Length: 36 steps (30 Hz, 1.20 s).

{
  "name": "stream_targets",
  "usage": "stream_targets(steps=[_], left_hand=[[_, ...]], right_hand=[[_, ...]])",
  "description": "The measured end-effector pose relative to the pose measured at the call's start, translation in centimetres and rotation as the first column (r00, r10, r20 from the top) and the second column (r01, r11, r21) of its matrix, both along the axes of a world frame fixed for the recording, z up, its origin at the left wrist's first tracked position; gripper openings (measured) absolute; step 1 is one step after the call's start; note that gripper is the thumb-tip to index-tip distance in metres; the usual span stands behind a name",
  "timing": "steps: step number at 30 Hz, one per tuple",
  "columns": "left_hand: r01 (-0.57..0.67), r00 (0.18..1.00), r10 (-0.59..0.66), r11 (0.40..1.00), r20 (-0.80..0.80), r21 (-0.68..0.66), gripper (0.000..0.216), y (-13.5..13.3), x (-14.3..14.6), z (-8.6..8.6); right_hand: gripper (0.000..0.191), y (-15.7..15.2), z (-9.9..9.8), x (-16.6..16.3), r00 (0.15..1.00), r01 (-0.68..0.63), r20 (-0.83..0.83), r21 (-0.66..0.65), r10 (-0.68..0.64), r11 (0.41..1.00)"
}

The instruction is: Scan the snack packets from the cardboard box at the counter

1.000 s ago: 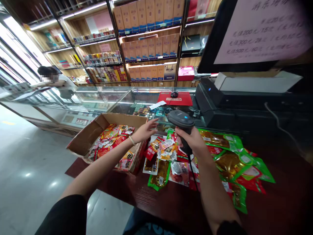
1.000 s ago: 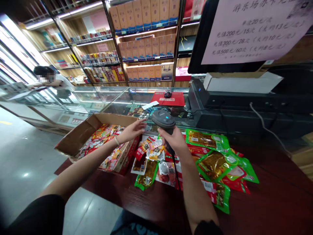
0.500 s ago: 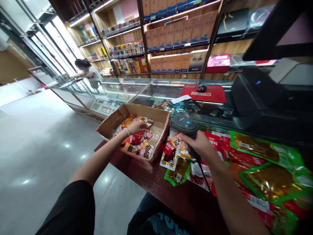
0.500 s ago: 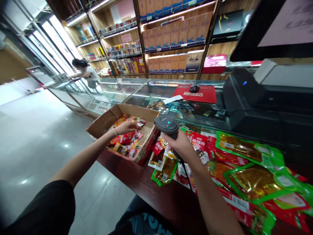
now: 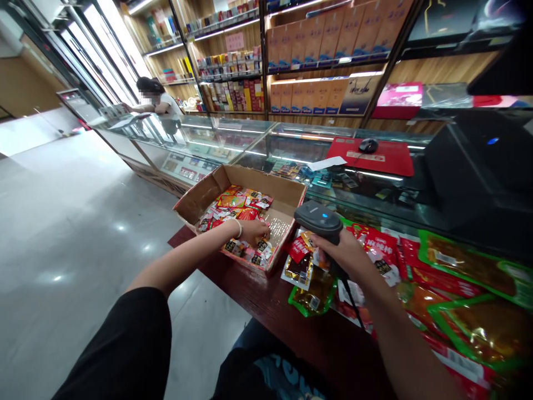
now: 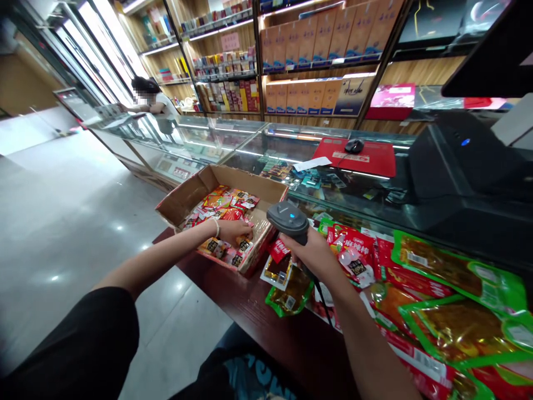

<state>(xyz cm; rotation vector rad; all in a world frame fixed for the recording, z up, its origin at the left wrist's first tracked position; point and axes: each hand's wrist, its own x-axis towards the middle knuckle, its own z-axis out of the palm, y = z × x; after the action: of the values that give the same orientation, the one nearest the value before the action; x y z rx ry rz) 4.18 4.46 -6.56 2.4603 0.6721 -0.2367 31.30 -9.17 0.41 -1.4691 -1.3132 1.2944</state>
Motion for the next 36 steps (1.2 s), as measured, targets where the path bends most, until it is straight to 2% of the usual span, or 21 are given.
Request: stream_targets(steps=[2,4,6,9,11,12,14,16,18,20,22,24,26,28,33,36], left_hand=[[0.052,0.995,-0.045,0.996,-0.085,0.075,0.051,0.0,0.4,-0.2],[0.069,0.989,-0.054,0.992,-0.137,0.108,0.038,0.2,0.6,-0.1],[0.030,0.993,-0.015,0.991,-0.113,0.133,0.022,0.7,0.7,0.4],[-0.162,0.987,0.159,0.975,0.035,0.154,0.010,1.5,0.2,1.8],[-0.357,0.928,0.334,0.924,0.165,0.140,0.013,1.8,-0.2,2.9],[-0.438,0.882,0.408,0.895,0.236,0.089,0.017,1.8,-0.4,3.5],[-0.507,0.766,0.525,0.848,0.373,-0.153,0.023,1.5,-0.5,4.8],[-0.403,0.639,0.625,0.769,0.449,-0.496,0.031,0.8,-0.1,6.1],[-0.245,0.513,0.727,0.633,0.456,-0.734,0.038,0.2,0.6,7.4],[-0.149,0.399,0.815,0.510,0.421,-0.847,0.039,-0.1,1.6,8.7],[-0.090,0.322,0.883,0.389,0.343,-0.917,0.036,0.0,2.6,9.6],[-0.032,0.303,0.920,0.271,0.249,-0.962,0.046,0.2,3.6,10.0],[0.007,0.319,0.930,0.190,0.182,-0.982,0.068,0.4,4.3,9.8],[0.016,0.331,0.930,0.164,0.160,-0.986,0.076,0.4,4.8,9.3],[0.010,0.342,0.923,0.182,0.175,-0.983,0.053,0.3,5.2,8.1],[0.016,0.387,0.909,0.160,0.153,-0.987,0.061,0.6,5.3,7.8]], right_hand=[[0.035,0.1,-0.1,0.1,1.000,-0.013,0.003,-0.002,0.013,1.000],[0.035,0.1,-0.2,0.2,1.000,-0.026,0.010,0.000,0.026,1.000],[0.035,0.2,-0.3,0.4,0.999,-0.033,0.013,0.006,0.033,0.999],[0.034,0.2,-0.3,0.6,0.999,-0.035,0.003,0.017,0.035,0.999],[0.034,0.1,-0.1,0.7,0.999,-0.031,-0.005,0.030,0.031,0.999],[0.034,0.1,0.0,0.7,0.999,-0.032,-0.010,0.041,0.032,0.999],[0.033,-0.1,0.1,0.8,0.999,-0.033,-0.020,0.064,0.034,0.997],[0.032,-0.2,0.3,0.8,0.999,-0.024,-0.031,0.069,0.027,0.997],[0.033,-0.2,0.4,0.9,0.999,-0.013,-0.038,0.063,0.015,0.998],[0.034,-0.2,0.5,1.0,0.998,-0.013,-0.052,0.059,0.016,0.998],[0.035,-0.3,0.6,1.1,0.997,-0.008,-0.071,0.061,0.012,0.998],[0.035,-0.3,0.8,1.1,0.997,-0.001,-0.076,0.061,0.005,0.998],[0.034,-0.3,1.0,1.2,0.998,0.004,-0.064,0.062,0.000,0.998],[0.034,-0.4,1.2,1.2,0.999,0.009,-0.052,0.055,-0.006,0.998],[0.032,-0.4,1.3,1.5,0.999,0.025,-0.032,0.055,-0.024,0.998],[0.030,-0.3,1.0,1.5,1.000,0.011,-0.024,0.050,-0.010,0.999]])
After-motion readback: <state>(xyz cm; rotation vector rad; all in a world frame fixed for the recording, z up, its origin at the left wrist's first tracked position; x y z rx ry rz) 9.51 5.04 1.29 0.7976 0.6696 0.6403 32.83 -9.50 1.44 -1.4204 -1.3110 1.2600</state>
